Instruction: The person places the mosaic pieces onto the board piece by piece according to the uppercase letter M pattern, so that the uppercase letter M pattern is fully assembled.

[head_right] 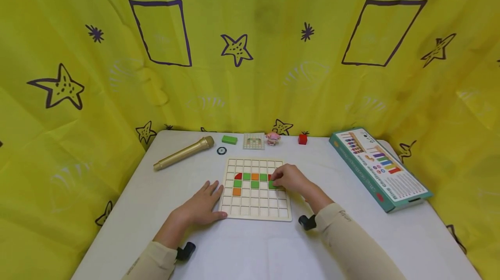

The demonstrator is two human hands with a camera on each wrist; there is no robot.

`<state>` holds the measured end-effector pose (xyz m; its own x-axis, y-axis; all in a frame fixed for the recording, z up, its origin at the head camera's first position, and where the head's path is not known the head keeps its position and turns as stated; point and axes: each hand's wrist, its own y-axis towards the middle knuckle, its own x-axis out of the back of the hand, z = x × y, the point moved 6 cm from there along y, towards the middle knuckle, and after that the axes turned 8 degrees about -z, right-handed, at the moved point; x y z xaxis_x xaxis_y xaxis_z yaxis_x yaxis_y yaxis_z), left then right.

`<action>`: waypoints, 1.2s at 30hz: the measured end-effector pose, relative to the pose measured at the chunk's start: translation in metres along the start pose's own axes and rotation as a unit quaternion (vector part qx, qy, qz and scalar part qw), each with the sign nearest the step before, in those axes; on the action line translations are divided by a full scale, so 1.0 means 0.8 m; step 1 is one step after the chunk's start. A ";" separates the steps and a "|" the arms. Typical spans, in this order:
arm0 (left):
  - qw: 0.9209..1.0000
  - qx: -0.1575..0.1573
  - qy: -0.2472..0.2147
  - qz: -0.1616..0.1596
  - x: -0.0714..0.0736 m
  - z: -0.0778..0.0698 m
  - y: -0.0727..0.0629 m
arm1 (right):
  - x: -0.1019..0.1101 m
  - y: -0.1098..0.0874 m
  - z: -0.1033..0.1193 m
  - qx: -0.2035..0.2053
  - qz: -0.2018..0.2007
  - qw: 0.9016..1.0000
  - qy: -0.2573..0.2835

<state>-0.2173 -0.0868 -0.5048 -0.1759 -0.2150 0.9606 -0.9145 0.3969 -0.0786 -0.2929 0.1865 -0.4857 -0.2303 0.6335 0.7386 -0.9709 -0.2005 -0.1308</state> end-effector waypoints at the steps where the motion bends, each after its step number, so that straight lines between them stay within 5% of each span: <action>1: 1.000 -0.001 -0.001 -0.001 0.000 0.000 0.000 | 0.000 0.000 0.000 0.000 0.000 1.000 0.000; 36: 1.000 0.003 -0.002 0.000 0.002 0.000 -0.002 | -0.008 -0.002 -0.002 -0.006 -0.012 1.000 -0.004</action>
<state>-0.2163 -0.0875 -0.5034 -0.1769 -0.2179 0.9598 -0.9165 0.3920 -0.0800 -0.2896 0.1840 -0.4909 -0.2061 0.6321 0.7470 -0.9769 -0.1763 -0.1204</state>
